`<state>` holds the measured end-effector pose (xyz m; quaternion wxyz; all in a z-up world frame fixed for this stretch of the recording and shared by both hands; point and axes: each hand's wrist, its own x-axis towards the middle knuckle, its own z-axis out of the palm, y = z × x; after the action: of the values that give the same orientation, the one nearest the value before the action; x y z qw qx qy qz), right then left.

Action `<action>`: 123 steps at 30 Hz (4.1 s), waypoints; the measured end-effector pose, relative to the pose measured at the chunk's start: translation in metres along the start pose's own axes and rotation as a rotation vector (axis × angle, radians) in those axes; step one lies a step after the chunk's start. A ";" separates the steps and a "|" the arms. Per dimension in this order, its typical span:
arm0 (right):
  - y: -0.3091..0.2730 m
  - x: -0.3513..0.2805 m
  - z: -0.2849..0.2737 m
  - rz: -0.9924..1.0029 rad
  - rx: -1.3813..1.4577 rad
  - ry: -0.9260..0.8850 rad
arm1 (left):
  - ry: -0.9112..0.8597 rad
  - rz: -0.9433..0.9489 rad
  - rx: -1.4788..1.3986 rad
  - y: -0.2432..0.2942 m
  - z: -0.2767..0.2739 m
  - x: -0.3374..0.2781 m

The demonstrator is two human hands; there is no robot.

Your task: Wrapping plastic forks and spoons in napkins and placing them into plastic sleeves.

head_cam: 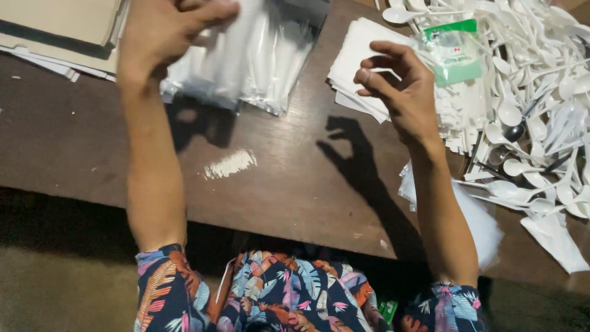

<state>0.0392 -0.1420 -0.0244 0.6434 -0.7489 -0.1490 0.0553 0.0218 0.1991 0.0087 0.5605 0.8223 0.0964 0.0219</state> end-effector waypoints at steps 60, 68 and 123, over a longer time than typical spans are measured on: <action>0.148 0.001 -0.088 -0.463 -1.180 0.147 | -0.251 1.008 0.540 -0.034 0.255 0.061; 0.112 -0.055 -0.082 -0.660 -0.800 0.012 | -0.428 0.938 0.089 0.027 0.178 0.025; 0.164 -0.152 -0.287 0.034 -1.381 0.905 | -0.493 1.352 0.821 0.046 0.630 0.064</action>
<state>-0.0009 -0.4798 -0.1542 0.0350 -0.9278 0.1353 -0.3460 0.1816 -0.3838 -0.1872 0.0868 0.8234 -0.5440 0.1364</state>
